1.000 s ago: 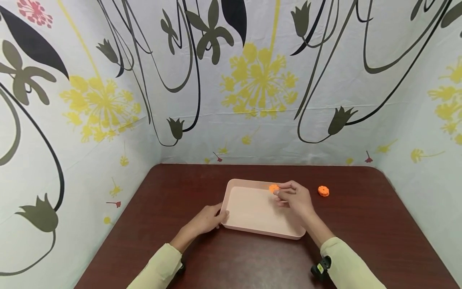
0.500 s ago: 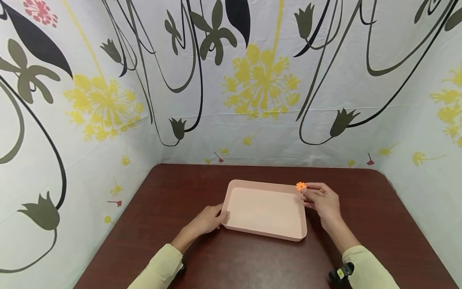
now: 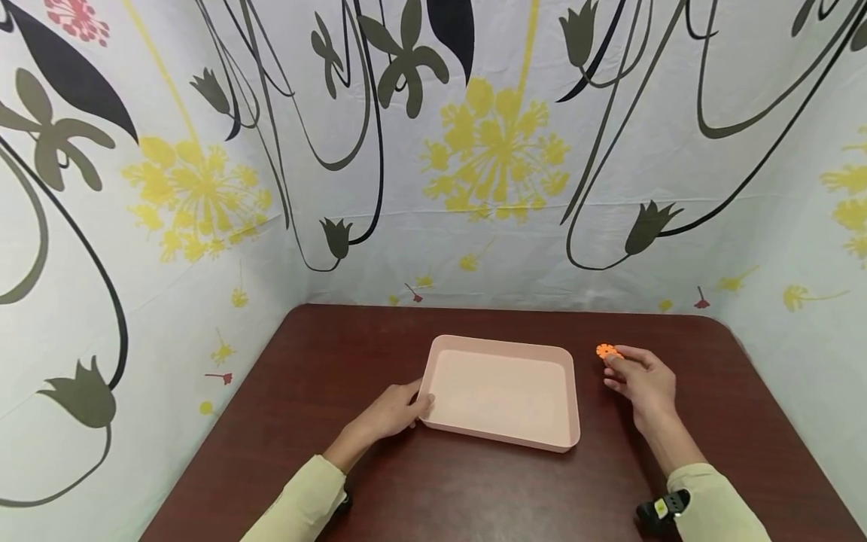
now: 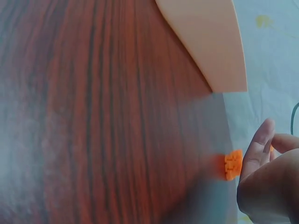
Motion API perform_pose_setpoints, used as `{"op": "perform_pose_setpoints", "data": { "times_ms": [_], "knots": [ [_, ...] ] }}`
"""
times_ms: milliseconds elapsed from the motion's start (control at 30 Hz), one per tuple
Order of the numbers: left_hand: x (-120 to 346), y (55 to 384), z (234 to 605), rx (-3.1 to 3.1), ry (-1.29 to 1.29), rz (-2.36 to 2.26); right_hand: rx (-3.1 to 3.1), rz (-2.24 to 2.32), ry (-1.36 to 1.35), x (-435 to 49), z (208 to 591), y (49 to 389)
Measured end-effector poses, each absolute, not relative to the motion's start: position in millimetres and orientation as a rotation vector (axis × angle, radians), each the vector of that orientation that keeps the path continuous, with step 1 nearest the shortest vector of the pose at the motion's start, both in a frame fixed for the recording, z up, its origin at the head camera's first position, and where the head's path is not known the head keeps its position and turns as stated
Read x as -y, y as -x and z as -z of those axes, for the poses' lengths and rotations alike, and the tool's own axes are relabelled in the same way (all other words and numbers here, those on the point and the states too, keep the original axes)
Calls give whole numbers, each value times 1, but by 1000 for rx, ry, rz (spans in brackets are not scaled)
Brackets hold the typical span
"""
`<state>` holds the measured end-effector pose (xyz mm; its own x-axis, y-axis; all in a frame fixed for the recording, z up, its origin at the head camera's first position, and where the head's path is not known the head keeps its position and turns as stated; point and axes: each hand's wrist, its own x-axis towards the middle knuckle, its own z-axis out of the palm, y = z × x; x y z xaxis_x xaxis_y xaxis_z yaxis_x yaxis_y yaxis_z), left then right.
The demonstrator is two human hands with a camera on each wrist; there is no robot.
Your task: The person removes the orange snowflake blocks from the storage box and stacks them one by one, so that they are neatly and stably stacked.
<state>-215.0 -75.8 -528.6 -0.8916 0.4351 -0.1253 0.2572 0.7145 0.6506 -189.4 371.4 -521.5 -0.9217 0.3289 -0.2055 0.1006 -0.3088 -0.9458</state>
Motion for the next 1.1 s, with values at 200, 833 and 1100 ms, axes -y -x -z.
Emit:
{"op": "perform_pose_setpoints", "data": {
  "times_ms": [200, 833, 1100],
  "knots": [
    [76, 216, 529, -2659, -548, -939, 1769, -2311, 620, -380, 528, 196],
    [76, 215, 530, -2650, -528, -947, 1940, -2190, 782, -391, 532, 206],
    [77, 215, 528, -2651, -532, -941, 1965, -2166, 839, -390, 532, 207]
  ]
}}
